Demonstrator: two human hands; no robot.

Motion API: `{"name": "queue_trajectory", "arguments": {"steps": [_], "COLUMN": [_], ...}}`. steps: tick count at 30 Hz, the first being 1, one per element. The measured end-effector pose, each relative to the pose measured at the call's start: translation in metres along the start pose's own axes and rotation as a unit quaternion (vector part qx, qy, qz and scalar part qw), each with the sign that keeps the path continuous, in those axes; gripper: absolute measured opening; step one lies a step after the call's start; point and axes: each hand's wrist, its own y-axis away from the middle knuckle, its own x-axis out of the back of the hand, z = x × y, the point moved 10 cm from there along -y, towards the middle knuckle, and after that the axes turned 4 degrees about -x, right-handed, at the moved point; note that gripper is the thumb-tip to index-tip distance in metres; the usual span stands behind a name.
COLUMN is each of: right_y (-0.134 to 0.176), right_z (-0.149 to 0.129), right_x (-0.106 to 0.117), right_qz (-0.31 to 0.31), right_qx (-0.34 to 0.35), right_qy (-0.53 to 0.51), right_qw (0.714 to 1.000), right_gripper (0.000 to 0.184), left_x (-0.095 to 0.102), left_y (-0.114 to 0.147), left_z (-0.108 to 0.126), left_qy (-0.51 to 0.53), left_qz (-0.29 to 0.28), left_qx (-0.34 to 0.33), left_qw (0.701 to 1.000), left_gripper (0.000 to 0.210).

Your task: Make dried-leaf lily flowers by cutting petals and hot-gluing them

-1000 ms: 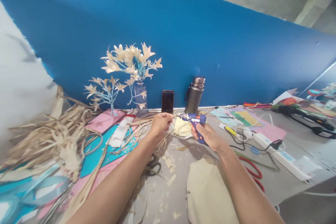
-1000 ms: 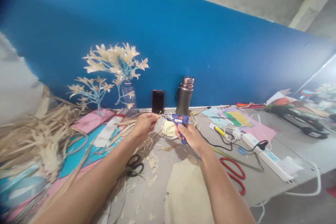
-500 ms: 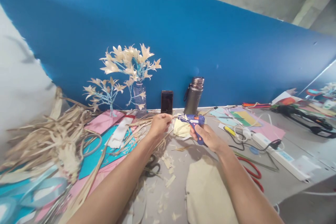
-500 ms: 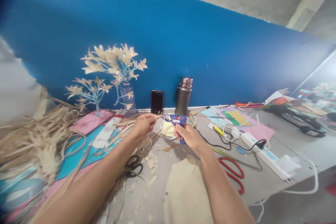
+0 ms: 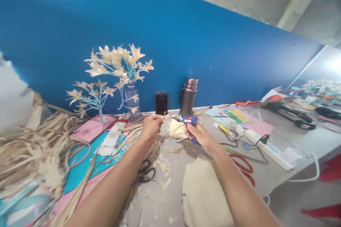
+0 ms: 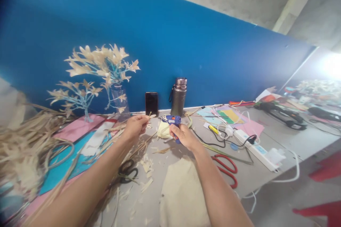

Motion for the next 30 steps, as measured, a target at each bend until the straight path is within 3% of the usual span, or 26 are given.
{"name": "queue_trajectory", "arguments": {"steps": [6, 12, 16, 21, 30], "right_y": [-0.005, -0.005, -0.001, -0.002, -0.002], "right_z": [0.011, 0.019, 0.02, 0.019, 0.023], "right_x": [-0.008, 0.026, 0.039, 0.018, -0.009], "right_qz": [-0.011, 0.086, 0.123, 0.056, -0.014], "right_qx": [-0.009, -0.022, -0.038, -0.048, -0.062], "right_qy": [-0.011, -0.044, -0.105, -0.201, -0.13], "right_qw": [1.0, 0.995, 0.986, 0.977, 0.989], "right_gripper": [0.053, 0.054, 0.052, 0.047, 0.055], "left_x": [0.014, 0.008, 0.007, 0.009, 0.004], "left_y": [-0.004, 0.001, 0.001, 0.0, -0.003], "left_z": [0.0, -0.046, -0.062, -0.063, -0.074], "left_qy": [0.015, 0.014, 0.014, 0.018, 0.035], "left_qz": [0.032, 0.031, 0.032, 0.026, 0.004], "left_qx": [0.001, 0.067, 0.083, 0.081, 0.082], "left_qw": [0.999, 0.997, 0.996, 0.996, 0.996], "left_gripper": [0.02, 0.022, 0.019, 0.02, 0.022]}}
